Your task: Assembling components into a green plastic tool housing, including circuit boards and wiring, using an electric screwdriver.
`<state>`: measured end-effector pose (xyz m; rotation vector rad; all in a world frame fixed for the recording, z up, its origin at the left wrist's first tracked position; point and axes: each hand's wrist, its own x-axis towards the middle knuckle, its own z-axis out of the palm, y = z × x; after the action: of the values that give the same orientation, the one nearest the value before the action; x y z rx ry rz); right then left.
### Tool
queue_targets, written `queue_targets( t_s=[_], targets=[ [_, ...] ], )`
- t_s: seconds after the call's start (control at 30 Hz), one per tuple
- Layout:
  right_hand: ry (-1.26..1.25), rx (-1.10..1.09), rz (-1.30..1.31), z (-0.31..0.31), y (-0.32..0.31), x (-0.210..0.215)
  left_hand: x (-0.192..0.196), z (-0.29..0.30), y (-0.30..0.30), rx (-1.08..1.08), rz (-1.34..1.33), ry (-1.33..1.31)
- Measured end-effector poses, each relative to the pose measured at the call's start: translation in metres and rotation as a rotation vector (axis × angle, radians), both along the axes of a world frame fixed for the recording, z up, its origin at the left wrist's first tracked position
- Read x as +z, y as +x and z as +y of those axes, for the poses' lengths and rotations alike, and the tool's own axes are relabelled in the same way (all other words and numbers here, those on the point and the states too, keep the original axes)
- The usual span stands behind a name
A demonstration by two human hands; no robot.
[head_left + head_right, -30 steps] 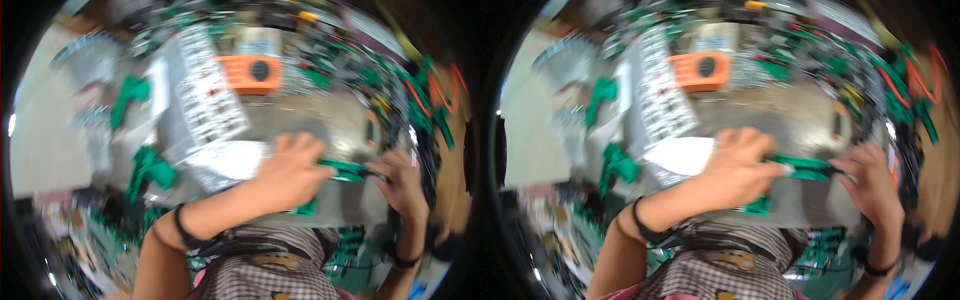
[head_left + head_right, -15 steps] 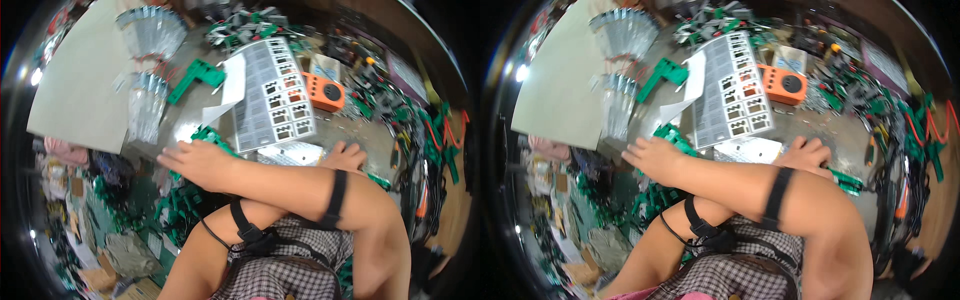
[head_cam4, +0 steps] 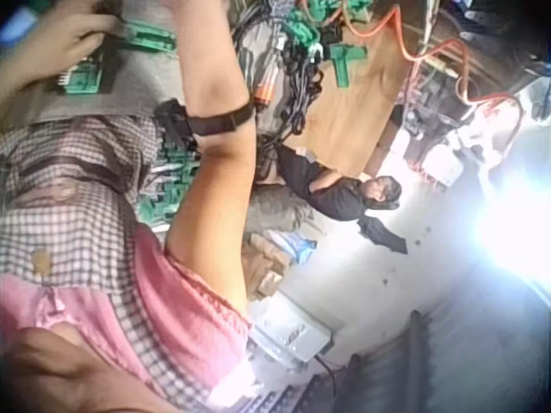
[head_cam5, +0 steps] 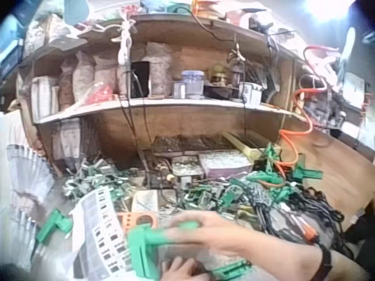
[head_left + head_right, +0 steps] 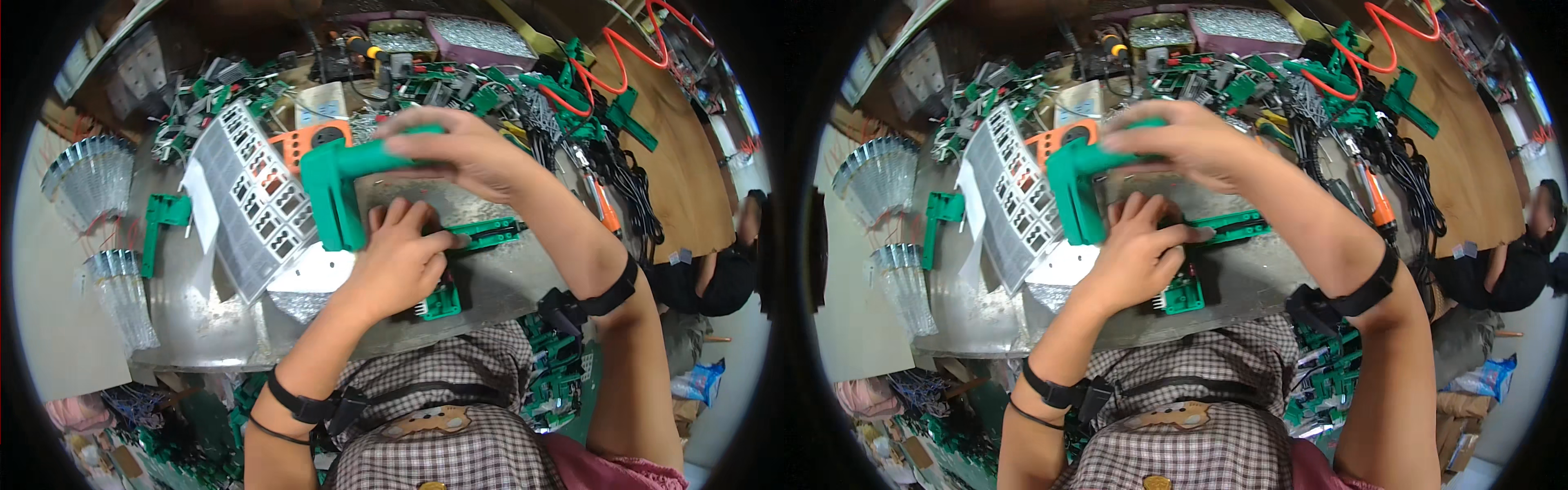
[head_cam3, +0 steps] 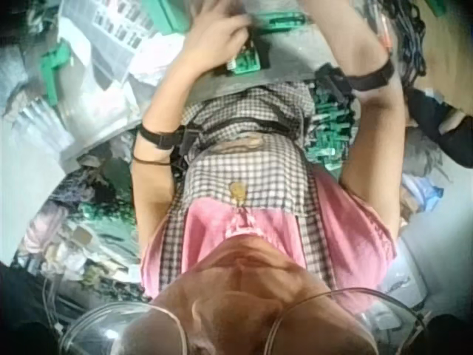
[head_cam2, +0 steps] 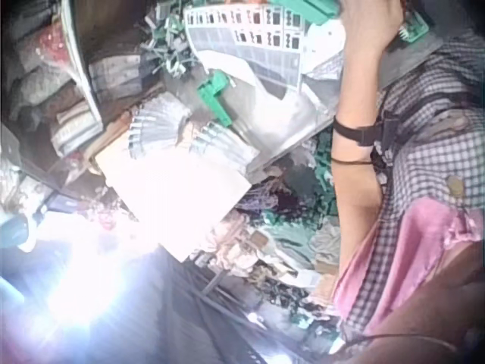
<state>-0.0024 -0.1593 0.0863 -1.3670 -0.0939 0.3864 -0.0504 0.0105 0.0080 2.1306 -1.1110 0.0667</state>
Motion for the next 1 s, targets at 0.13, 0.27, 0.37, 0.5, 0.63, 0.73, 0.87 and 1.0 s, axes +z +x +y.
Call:
queue_targets(
  t_s=[0.13, 0.27, 0.37, 0.5, 0.63, 0.73, 0.87, 1.0],
  targets=[
    [-0.524, 0.034, -0.06, -0.074, -0.006, -0.017, 0.003, 0.001, 0.002, -0.002, -0.022, -0.003],
    [-0.843, 0.251, -0.148, -0.054, -0.002, -0.021, 0.006, 0.0, 0.002, 0.019, -0.039, 0.062],
    [-0.849, 0.348, -0.264, -0.057, 0.014, -0.035, 0.009, -0.004, 0.001, 0.001, -0.018, 0.08],
    [-0.955, 0.234, -0.191, -0.031, 0.002, -0.035, 0.008, -0.005, 0.002, 0.019, -0.044, 0.09],
    [-1.121, 0.201, -0.352, -0.035, 0.007, -0.058, 0.01, -0.009, 0.001, -0.002, -0.012, 0.073],
    [-1.501, 0.032, -0.646, -0.045, -0.005, -0.042, 0.011, -0.007, 0.003, 0.013, -0.031, 0.073],
    [-0.379, -0.246, -0.313, -0.101, -0.06, -0.021, 0.008, -0.001, 0.001, 0.052, -0.025, 0.107],
    [-0.356, -0.25, -0.207, -0.114, -0.119, -0.004, 0.01, -0.005, 0.002, 0.026, 0.015, 0.055]
  ],
)
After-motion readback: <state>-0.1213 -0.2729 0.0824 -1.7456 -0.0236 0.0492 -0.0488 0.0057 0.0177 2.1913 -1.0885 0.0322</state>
